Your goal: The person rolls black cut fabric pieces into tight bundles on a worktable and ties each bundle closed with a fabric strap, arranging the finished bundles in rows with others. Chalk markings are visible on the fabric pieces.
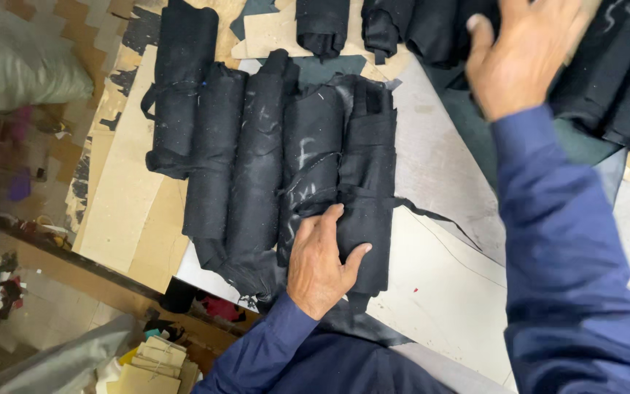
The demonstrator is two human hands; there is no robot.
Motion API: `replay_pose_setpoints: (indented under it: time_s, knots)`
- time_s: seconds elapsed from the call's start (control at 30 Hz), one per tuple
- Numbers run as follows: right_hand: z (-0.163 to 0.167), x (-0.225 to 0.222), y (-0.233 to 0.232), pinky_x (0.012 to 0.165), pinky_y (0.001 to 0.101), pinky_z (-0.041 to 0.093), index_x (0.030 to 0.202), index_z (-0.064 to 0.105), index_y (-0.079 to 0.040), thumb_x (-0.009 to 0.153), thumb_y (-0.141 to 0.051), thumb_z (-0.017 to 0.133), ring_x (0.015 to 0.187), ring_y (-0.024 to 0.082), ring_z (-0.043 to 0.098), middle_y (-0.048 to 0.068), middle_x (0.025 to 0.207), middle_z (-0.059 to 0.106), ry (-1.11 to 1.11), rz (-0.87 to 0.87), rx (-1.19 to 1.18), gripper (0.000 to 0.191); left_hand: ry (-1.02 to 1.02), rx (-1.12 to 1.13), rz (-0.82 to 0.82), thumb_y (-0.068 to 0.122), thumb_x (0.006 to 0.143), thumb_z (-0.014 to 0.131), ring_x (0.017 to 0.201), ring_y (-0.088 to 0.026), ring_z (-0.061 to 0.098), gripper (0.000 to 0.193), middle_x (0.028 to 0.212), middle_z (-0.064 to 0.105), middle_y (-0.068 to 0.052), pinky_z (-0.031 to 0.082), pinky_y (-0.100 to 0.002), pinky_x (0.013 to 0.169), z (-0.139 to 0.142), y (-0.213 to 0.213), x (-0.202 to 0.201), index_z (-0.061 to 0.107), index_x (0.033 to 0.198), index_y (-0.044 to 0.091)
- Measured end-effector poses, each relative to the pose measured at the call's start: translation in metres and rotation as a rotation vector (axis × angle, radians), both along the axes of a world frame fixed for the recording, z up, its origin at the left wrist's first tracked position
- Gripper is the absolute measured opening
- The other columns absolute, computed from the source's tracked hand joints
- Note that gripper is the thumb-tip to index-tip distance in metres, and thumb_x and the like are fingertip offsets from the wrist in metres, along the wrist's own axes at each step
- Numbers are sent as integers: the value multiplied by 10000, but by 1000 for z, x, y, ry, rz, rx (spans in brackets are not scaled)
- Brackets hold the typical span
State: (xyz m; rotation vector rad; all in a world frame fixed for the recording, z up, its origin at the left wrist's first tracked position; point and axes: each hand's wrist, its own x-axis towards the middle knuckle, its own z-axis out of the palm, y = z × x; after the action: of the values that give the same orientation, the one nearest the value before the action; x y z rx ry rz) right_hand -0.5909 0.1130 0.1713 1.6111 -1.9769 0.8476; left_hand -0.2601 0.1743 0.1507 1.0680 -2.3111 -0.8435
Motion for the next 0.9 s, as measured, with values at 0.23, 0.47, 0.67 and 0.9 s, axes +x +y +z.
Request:
replay_pose_setpoints:
  time_s: [0.23, 0.47, 0.67, 0.9]
  knots:
    - [-34, 143, 115, 749, 376, 600, 1549, 296, -11, 741, -356, 875, 879, 296, 729, 236, 1261, 631, -1057, 127, 750, 1052, -118, 247, -84, 279, 731, 893, 1127, -426, 551, 1102, 1260, 570, -329, 476, -445, 969, 10, 10, -9, 213, 1495, -128]
    - [-60, 168, 135, 860, 327, 626, 1439, 433, 74, 787, -158, 805, 1037, 242, 739, 246, 1197, 696, -1484, 192, 437, 786, -7, 229, -121, 188, 638, 955, 1330, -508, 328, 1321, 1465, 272, -395, 289, -536, 1119, -1, 35, -16, 17, 1507, -145]
    - [-54, 171, 182, 934, 339, 583, 1417, 484, 54, 793, -66, 760, 1089, 217, 693, 175, 1217, 663, -1730, 243, 172, 693, 200, 335, -77, 206, 669, 920, 1301, -403, 465, 1284, 1407, 361, -303, 459, -468, 1098, -5, 54, -21, 31, 1553, -68]
    - [-33, 138, 260, 1005, 327, 536, 1383, 494, -6, 866, -70, 721, 1171, 173, 650, 91, 1271, 629, -1832, 359, -46, 569, 719, 1266, -313, 6, 876, 727, 1283, -273, 595, 824, 1445, 498, -232, 531, -355, 1065, -30, 66, -40, 304, 1583, 9]
